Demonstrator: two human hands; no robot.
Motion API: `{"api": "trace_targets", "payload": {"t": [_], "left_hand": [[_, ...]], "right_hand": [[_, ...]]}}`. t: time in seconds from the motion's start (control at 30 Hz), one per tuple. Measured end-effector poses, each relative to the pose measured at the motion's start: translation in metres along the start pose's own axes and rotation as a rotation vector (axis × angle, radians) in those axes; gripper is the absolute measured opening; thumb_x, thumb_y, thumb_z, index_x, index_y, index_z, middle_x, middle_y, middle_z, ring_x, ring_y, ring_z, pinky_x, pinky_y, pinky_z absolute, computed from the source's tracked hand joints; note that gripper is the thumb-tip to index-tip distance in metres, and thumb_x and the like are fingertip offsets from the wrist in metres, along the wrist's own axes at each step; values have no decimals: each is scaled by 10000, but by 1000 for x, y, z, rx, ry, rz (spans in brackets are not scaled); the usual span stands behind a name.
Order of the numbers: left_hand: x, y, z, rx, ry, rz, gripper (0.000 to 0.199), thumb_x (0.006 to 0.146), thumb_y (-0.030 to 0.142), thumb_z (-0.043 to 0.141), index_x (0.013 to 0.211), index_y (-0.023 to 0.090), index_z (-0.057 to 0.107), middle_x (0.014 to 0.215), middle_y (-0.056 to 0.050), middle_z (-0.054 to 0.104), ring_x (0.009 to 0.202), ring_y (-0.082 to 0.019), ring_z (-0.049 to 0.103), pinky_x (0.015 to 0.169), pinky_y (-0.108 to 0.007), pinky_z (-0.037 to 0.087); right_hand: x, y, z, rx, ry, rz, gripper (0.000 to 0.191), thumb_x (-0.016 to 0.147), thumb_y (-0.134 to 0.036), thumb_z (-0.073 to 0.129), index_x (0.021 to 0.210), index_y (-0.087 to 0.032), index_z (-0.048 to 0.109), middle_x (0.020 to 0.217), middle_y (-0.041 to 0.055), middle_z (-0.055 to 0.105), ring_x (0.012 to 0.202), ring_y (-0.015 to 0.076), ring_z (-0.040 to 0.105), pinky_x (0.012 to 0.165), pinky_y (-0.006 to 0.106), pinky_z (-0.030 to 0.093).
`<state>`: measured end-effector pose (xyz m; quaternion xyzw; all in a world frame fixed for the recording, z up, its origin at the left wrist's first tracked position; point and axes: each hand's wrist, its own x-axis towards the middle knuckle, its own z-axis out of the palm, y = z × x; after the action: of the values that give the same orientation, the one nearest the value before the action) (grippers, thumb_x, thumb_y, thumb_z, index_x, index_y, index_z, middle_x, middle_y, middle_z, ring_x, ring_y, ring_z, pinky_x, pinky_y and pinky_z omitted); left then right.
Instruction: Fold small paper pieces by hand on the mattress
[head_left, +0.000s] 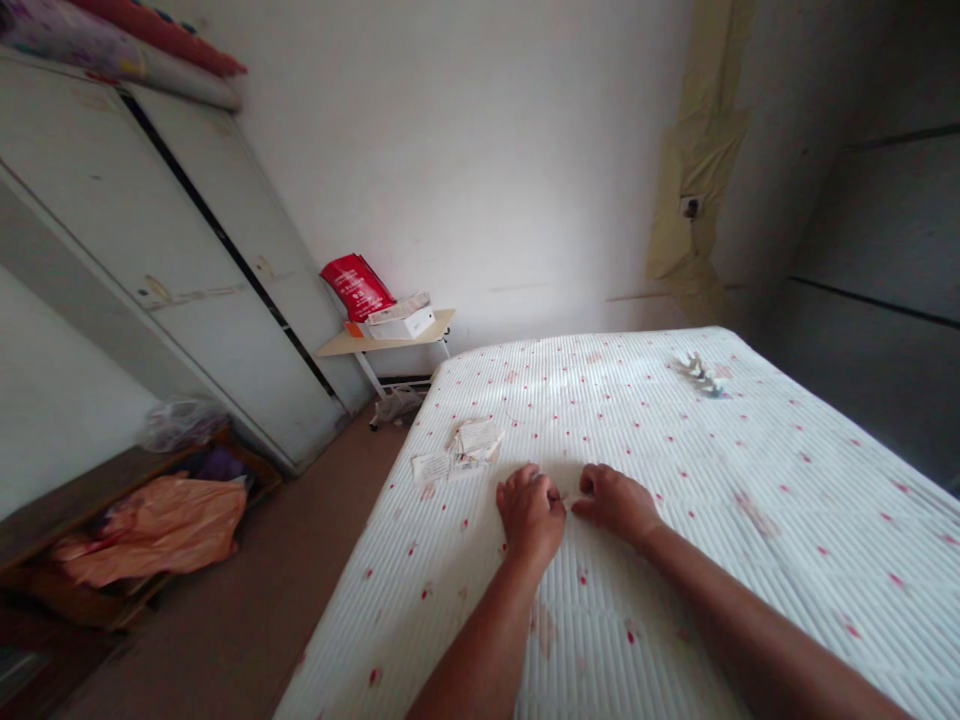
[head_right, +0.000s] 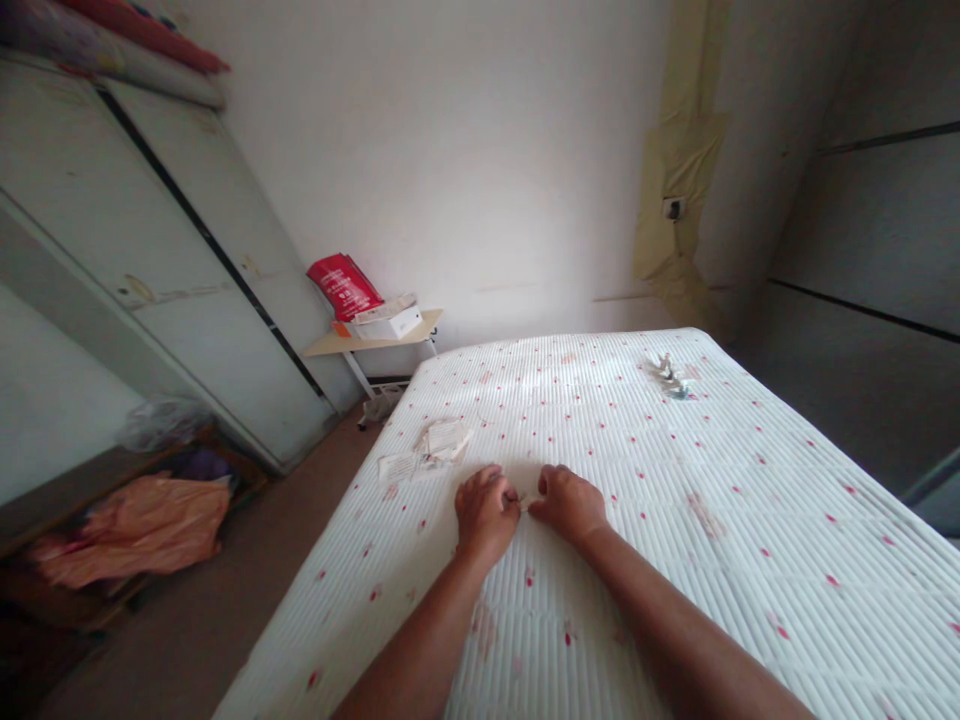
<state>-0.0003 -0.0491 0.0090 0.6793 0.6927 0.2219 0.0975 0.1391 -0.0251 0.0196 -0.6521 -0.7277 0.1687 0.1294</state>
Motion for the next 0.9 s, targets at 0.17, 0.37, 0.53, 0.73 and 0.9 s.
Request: {"api": "trace_targets", "payload": {"t": [0.17,0.37,0.53,0.73,0.9], "left_hand": [[0,-1,-1,8,-13,5,67,738,201,556,779,231,600,1218,-16,519,1201,-199,378,1029,-394,218],[0,-2,1,-2,14,16,88,737,188,556,785,238,611,1209,-6,525,1196,-191,384,1027,-382,217],[-1,-4,2,-24,12,10,107,721,185,582,783,258,629,1216,8,524,1195,-186,382,1027,-378,221],[-1,-8,2,-56,17,36,159,719,141,562,755,269,650,1193,23,542,1184,-168,403,1034,-367,224],[-4,-12,-2,-65,-24,49,233,673,118,553,777,284,679,1220,28,531,1201,-180,395,1050,-369,217]], "right_hand": [[5,6,-3,46,-48,15,119,644,-193,582,762,-194,594,766,11,627,686,134,551,559,220,301],[8,14,-4,145,-85,-40,203,638,-111,538,791,-199,640,741,-4,627,667,116,552,577,199,337],[0,16,-3,305,-8,-168,277,671,-88,508,848,-223,673,880,6,611,757,120,571,655,195,396],[-8,12,-3,301,8,-304,265,693,-76,485,788,-220,686,869,6,604,740,115,579,657,197,407],[-6,24,-5,350,-33,-343,370,639,13,430,796,-213,679,895,16,600,812,128,582,738,215,424]]}}
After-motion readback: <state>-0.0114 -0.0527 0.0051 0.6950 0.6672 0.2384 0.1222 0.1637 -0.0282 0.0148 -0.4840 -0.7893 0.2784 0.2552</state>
